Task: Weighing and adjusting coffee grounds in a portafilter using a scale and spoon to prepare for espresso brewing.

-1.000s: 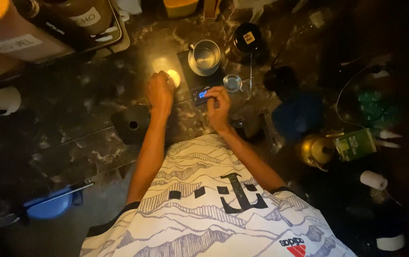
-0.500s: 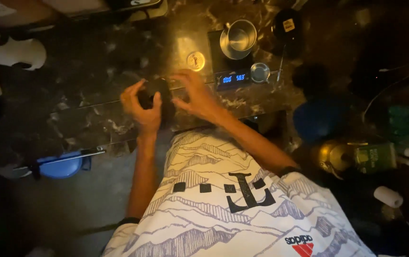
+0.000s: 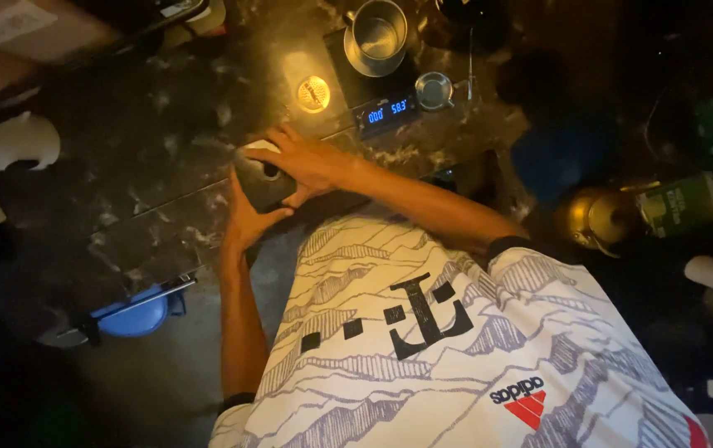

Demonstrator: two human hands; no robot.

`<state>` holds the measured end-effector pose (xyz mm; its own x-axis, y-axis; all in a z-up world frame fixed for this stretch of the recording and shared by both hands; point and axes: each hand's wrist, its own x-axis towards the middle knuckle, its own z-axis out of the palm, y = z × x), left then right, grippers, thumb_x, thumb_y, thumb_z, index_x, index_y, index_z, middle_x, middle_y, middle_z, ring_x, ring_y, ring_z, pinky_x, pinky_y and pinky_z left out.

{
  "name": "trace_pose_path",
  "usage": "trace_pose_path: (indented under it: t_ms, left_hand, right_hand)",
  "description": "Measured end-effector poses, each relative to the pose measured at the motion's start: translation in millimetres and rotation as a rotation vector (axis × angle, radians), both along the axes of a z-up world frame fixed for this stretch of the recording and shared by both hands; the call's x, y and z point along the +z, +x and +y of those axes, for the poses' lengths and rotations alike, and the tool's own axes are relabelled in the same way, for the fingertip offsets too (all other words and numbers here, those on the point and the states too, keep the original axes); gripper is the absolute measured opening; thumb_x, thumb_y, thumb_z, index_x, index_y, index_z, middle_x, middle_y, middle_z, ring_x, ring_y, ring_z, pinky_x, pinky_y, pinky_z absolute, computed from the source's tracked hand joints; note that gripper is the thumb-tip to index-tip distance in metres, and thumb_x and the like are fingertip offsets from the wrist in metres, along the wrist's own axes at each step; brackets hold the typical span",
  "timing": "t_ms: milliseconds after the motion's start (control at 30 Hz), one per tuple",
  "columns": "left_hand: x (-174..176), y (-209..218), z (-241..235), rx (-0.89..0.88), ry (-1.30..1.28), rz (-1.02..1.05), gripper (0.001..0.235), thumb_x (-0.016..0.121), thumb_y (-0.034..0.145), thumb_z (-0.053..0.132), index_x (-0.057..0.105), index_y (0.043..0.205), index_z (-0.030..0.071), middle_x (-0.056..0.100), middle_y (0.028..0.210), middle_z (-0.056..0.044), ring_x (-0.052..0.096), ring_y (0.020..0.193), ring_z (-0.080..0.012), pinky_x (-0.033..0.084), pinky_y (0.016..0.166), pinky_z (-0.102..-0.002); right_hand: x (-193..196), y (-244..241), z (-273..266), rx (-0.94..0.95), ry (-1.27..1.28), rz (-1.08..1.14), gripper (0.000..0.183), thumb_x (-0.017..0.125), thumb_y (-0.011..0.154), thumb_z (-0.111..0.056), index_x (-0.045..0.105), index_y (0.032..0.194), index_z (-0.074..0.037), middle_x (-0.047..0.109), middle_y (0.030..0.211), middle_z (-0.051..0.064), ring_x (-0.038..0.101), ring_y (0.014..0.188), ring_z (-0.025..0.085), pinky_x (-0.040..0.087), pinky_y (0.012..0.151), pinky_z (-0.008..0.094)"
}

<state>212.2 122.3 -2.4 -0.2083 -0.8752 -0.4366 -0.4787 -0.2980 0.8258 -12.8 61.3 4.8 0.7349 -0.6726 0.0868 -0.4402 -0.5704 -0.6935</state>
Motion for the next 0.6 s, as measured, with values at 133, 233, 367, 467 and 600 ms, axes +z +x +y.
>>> trace_pose_path:
  t_ms: [133, 233, 367, 467, 600]
  left_hand:
    - [-5.2, -23.6, -2.7, -0.054, -0.139, 0.017, 0.152, 0.105, 0.052, 0.036, 0.005, 0.161, 0.002, 0.020, 0.161, -0.039, 0.022, 0.152, -0.0527, 0.017, 0.127, -0.060]
    - [11.1, -41.1, -11.4, -0.137, -0.226, 0.018, 0.157, 0.107, 0.039, 0.039, 0.014, 0.158, -0.005, 0.029, 0.154, -0.042, 0.029, 0.146, -0.0571, 0.022, 0.124, -0.063]
    - [-12.9, -41.1, -14.8, -0.162, -0.190, 0.008, 0.150, 0.108, 0.040, 0.040, 0.021, 0.156, 0.002, 0.040, 0.150, -0.031, 0.038, 0.143, -0.0486, 0.029, 0.122, -0.058]
    - [-21.9, -23.5, -9.9, -0.114, -0.276, -0.017, 0.142, 0.105, 0.042, 0.045, 0.024, 0.150, 0.004, 0.044, 0.147, -0.026, 0.047, 0.138, -0.0415, 0.038, 0.117, -0.052]
    - [25.1, -12.8, -2.3, -0.007, -0.325, -0.020, 0.124, 0.101, 0.053, 0.039, 0.024, 0.146, 0.010, 0.051, 0.142, -0.021, 0.056, 0.128, -0.0347, 0.048, 0.107, -0.049]
  right_hand:
    - [-12.2, -27.5, 3.3, -0.010, -0.038, 0.058, 0.116, 0.092, 0.064, -0.047, 0.033, 0.160, -0.019, 0.047, 0.135, 0.028, 0.048, 0.125, 0.056, 0.049, 0.105, 0.059]
    - [8.5, -42.3, 8.5, -0.022, 0.059, -0.007, 0.108, 0.091, 0.066, -0.044, 0.039, 0.157, -0.018, 0.042, 0.142, 0.029, 0.044, 0.129, 0.056, 0.047, 0.106, 0.061]
    - [8.0, -64.0, 3.0, -0.071, 0.175, -0.100, 0.108, 0.090, 0.070, -0.045, 0.036, 0.161, -0.022, 0.043, 0.146, 0.029, 0.045, 0.132, 0.054, 0.047, 0.106, 0.062]
    - [8.0, -70.0, -4.7, -0.259, 0.208, -0.349, 0.097, 0.080, 0.081, -0.052, 0.034, 0.160, -0.019, 0.039, 0.155, 0.023, 0.041, 0.143, 0.045, 0.038, 0.117, 0.059]
    - [-1.8, -71.5, -15.3, -0.479, 0.292, -0.245, 0.095, 0.086, 0.085, -0.034, 0.029, 0.160, -0.019, 0.036, 0.153, 0.018, 0.042, 0.142, 0.036, 0.037, 0.118, 0.052]
